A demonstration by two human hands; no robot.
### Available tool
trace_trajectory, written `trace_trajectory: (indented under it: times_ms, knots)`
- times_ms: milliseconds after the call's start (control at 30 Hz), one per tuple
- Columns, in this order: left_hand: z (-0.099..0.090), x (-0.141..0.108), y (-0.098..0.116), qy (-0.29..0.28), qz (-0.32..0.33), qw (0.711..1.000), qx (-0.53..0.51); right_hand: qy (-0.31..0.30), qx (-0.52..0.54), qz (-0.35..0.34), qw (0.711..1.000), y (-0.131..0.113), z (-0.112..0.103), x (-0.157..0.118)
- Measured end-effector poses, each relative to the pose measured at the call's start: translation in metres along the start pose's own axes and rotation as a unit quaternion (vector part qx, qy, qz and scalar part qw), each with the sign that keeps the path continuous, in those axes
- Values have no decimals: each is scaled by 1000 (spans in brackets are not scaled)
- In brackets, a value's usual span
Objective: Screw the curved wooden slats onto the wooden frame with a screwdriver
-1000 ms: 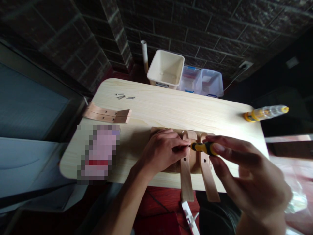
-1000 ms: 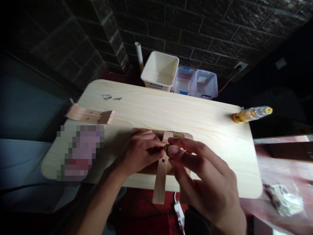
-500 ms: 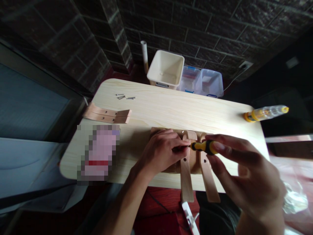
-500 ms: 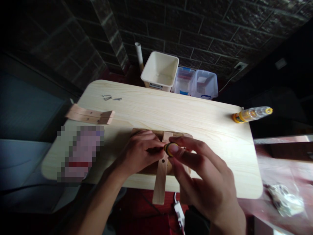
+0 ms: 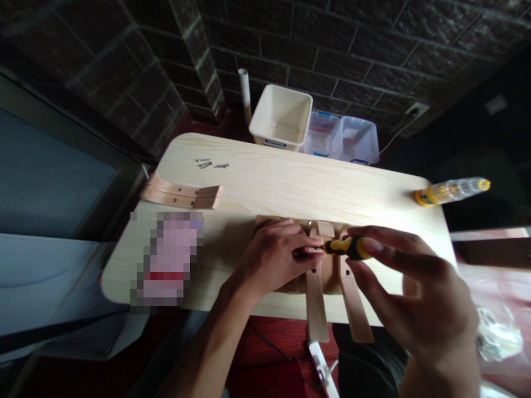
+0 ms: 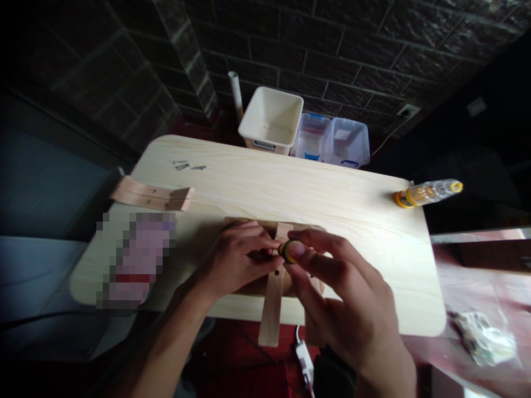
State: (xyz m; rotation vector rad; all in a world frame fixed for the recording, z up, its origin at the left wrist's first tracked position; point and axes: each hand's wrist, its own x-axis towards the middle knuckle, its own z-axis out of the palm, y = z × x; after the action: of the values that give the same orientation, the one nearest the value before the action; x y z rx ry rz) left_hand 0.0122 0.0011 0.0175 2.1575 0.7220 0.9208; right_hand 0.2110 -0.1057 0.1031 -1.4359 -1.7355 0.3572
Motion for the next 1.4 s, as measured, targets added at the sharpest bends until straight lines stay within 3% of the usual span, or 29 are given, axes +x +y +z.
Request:
trace_trajectory:
  times_ms: [167,600,1400]
  knots:
    - [-1,0,1,-9,-11,1000,6,-25,9,-26,999,-5,2,-2]
    - [0,1,1,-7,-22,1000,-1,-8,23,-69,997,4,2,0]
    - [-2,3,3,-2,-1,1000,7,14,48,-43,998,8,-1,-1]
